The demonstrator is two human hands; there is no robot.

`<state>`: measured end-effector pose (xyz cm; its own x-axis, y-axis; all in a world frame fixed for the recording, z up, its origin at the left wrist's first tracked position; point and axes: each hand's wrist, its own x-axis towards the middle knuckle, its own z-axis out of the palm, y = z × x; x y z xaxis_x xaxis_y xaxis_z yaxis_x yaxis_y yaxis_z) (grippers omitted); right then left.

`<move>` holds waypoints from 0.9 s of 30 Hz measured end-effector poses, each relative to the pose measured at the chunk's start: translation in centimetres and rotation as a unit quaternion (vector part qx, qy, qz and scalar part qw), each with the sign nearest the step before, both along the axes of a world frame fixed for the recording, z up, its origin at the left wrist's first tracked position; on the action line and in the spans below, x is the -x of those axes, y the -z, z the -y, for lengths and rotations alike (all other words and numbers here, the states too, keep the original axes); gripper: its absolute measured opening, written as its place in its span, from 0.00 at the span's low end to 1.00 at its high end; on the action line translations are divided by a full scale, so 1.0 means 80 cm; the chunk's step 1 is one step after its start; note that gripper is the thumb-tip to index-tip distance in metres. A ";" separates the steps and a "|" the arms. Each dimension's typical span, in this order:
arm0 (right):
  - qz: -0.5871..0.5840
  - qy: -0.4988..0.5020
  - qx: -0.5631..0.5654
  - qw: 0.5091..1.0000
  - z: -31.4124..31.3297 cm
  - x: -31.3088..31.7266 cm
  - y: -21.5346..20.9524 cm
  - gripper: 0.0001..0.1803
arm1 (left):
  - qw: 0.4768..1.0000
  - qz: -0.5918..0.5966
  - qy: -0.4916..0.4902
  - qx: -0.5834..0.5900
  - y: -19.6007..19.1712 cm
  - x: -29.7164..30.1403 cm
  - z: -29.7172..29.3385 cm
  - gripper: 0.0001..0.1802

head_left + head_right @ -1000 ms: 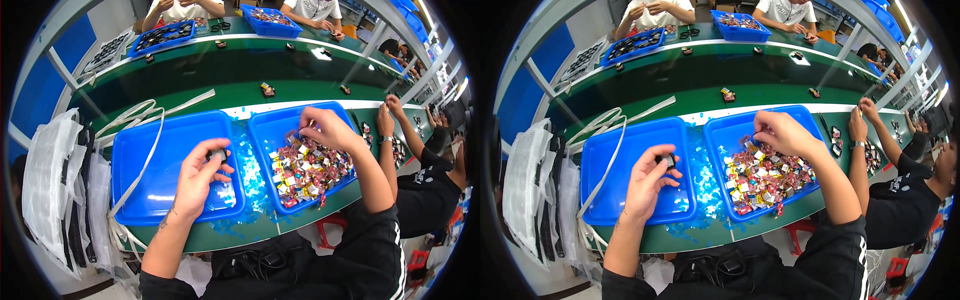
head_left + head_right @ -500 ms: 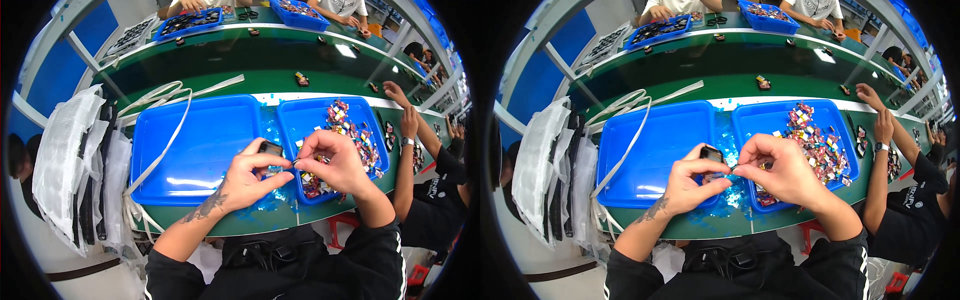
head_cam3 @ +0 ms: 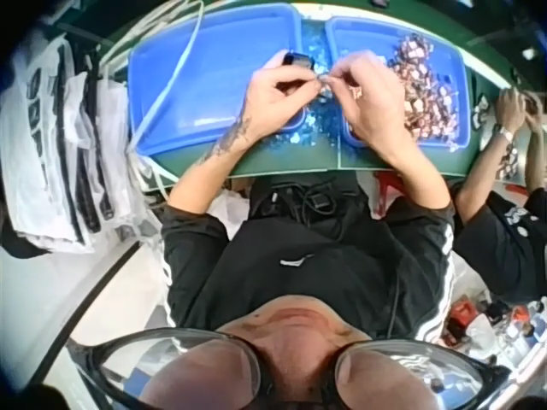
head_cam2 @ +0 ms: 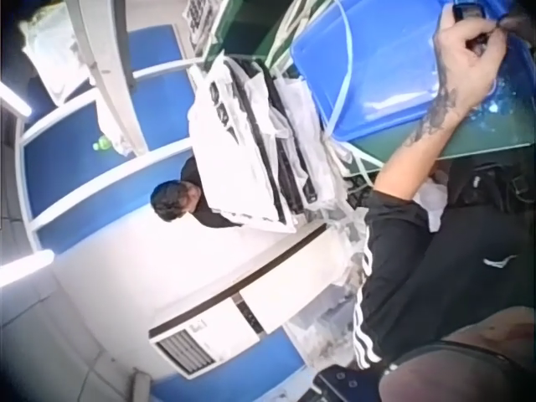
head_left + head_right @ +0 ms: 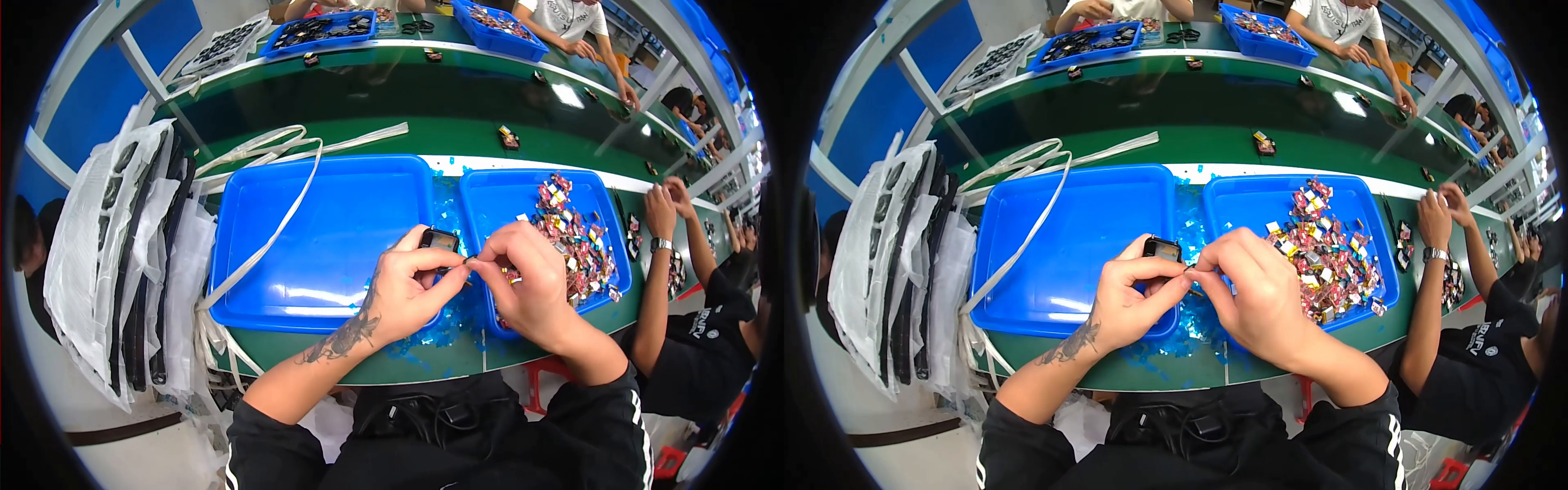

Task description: Assembling small electronic housing units by manually joining parts from trays on a factory assembly line.

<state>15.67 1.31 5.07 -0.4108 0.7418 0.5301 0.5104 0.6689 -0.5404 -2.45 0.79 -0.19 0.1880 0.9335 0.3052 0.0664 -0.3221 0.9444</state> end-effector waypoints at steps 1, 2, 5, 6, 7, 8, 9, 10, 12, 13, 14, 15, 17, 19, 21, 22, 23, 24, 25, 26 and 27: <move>0.003 0.018 0.000 1.000 0.002 0.001 0.004 0.08 | 1.000 0.004 0.003 -0.001 0.000 0.000 0.001 0.06; 0.006 0.036 0.000 0.999 0.002 0.002 0.006 0.08 | 1.000 0.006 0.000 0.000 0.000 -0.001 0.000 0.06; -0.039 0.021 0.098 0.994 0.000 0.000 0.006 0.07 | 1.000 0.000 0.000 0.010 0.003 -0.001 0.001 0.06; -0.064 0.007 0.159 0.985 0.000 -0.002 0.006 0.06 | 1.000 0.000 -0.002 0.017 0.004 0.000 0.002 0.06; -0.063 0.009 0.159 0.985 0.001 -0.003 0.003 0.06 | 1.000 0.000 -0.002 0.023 0.003 0.000 0.002 0.06; -0.030 -0.033 0.149 0.988 0.002 -0.005 -0.001 0.06 | 1.000 0.001 -0.001 0.023 0.003 0.000 0.000 0.06; 0.003 -0.075 0.140 0.987 0.004 -0.006 -0.004 0.05 | 1.000 0.007 0.000 0.025 0.002 0.000 -0.002 0.06; 0.003 -0.079 0.140 0.987 0.005 -0.009 -0.006 0.05 | 1.000 0.011 -0.004 0.028 0.002 0.002 -0.002 0.07; 0.013 0.003 0.163 0.987 0.006 -0.017 -0.007 0.05 | 0.994 0.080 -0.002 0.073 0.004 -0.002 -0.002 0.07; 0.043 0.018 0.092 0.995 -0.003 -0.018 -0.001 0.07 | 0.982 0.149 0.009 0.116 0.003 -0.004 -0.004 0.07; 0.041 0.020 0.091 0.995 -0.004 -0.022 -0.001 0.07 | 0.982 0.147 0.011 0.115 0.002 -0.002 -0.006 0.07; 0.077 -0.005 0.130 0.989 -0.005 -0.027 0.000 0.09 | 0.984 0.122 0.036 0.126 -0.002 0.001 -0.007 0.06; 0.073 -0.044 0.163 0.983 -0.009 -0.037 0.001 0.12 | 0.984 0.097 0.066 0.136 -0.009 0.002 -0.007 0.06; 0.025 -0.014 0.207 0.978 -0.011 -0.033 -0.006 0.11 | 0.963 0.166 0.097 0.188 -0.015 0.001 -0.002 0.07; -0.173 -0.036 0.318 0.931 -0.010 -0.020 0.007 0.11 | 0.956 0.176 0.120 0.202 -0.010 0.000 0.001 0.07; -0.195 -0.077 0.321 0.924 -0.011 -0.018 0.008 0.12 | 0.949 0.188 0.136 0.212 -0.009 0.000 0.001 0.07; -0.217 -0.093 0.339 0.911 -0.010 -0.018 0.013 0.12 | 0.951 0.178 0.138 0.212 -0.008 -0.001 0.001 0.08; -0.238 -0.110 0.358 0.896 -0.009 -0.018 0.017 0.11 | 0.951 0.176 0.141 0.211 -0.009 0.000 0.000 0.08; -0.239 -0.110 0.358 0.896 -0.009 -0.020 0.019 0.11 | 0.948 0.171 0.142 0.225 -0.008 0.001 0.001 0.08; -0.243 -0.091 0.364 0.895 -0.008 -0.022 0.020 0.11 | 0.946 0.167 0.144 0.239 -0.008 0.002 0.001 0.08; -0.246 -0.073 0.370 0.893 -0.008 -0.023 0.021 0.11 | 0.955 0.162 0.127 0.213 -0.009 -0.001 0.001 0.08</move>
